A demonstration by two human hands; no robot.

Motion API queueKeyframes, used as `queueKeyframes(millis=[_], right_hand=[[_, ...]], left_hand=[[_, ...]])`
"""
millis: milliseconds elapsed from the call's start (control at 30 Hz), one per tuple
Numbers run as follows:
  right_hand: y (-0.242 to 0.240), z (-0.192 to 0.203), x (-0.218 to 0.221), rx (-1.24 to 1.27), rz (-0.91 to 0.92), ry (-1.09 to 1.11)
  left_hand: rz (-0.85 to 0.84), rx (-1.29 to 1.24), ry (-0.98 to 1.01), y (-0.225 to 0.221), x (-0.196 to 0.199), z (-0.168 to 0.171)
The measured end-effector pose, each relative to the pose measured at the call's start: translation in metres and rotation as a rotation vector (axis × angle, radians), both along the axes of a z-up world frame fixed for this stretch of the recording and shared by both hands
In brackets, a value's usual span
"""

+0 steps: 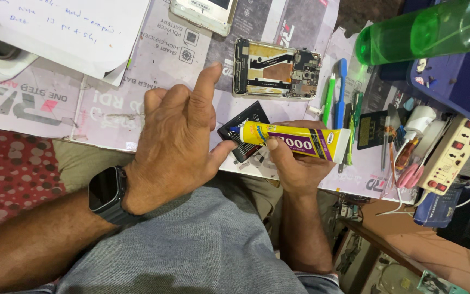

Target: The person applies adhesive from a tube to a replacement mobile phone battery, then installs the battery into the phone chassis and uses a tool to secure internal components.

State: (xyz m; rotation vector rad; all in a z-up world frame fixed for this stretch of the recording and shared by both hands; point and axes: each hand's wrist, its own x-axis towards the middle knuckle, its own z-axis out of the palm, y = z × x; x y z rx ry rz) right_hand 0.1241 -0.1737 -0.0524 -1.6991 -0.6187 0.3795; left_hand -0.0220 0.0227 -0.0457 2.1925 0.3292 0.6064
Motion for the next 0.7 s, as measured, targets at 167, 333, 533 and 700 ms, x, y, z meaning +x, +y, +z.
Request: queueKeyframes(millis=[167,333,533,700], right_hand=[[0.0001,0.0018,-0.0006,-0.014,0.025,-0.063],[-0.0002,0.0014,0.0001,-0.008,0.009,-0.056],[-0.0002,0.0005,0.0015,0.004,0.018,-0.049],[-0.0021,-0.0011,0.0034,-0.01,0.025,-0.073]], left_hand=[[0.004,0.008,-0.008,-0.0006,0.0004,-0.0017],[-0.001,0.003,0.004,-0.0003,0.0009,-0.0031],[0.004,0.005,0.014,-0.0008,0.0015,-0.0022],[0.001,0.008,0.009,-0.0006,0.0,-0.0018]])
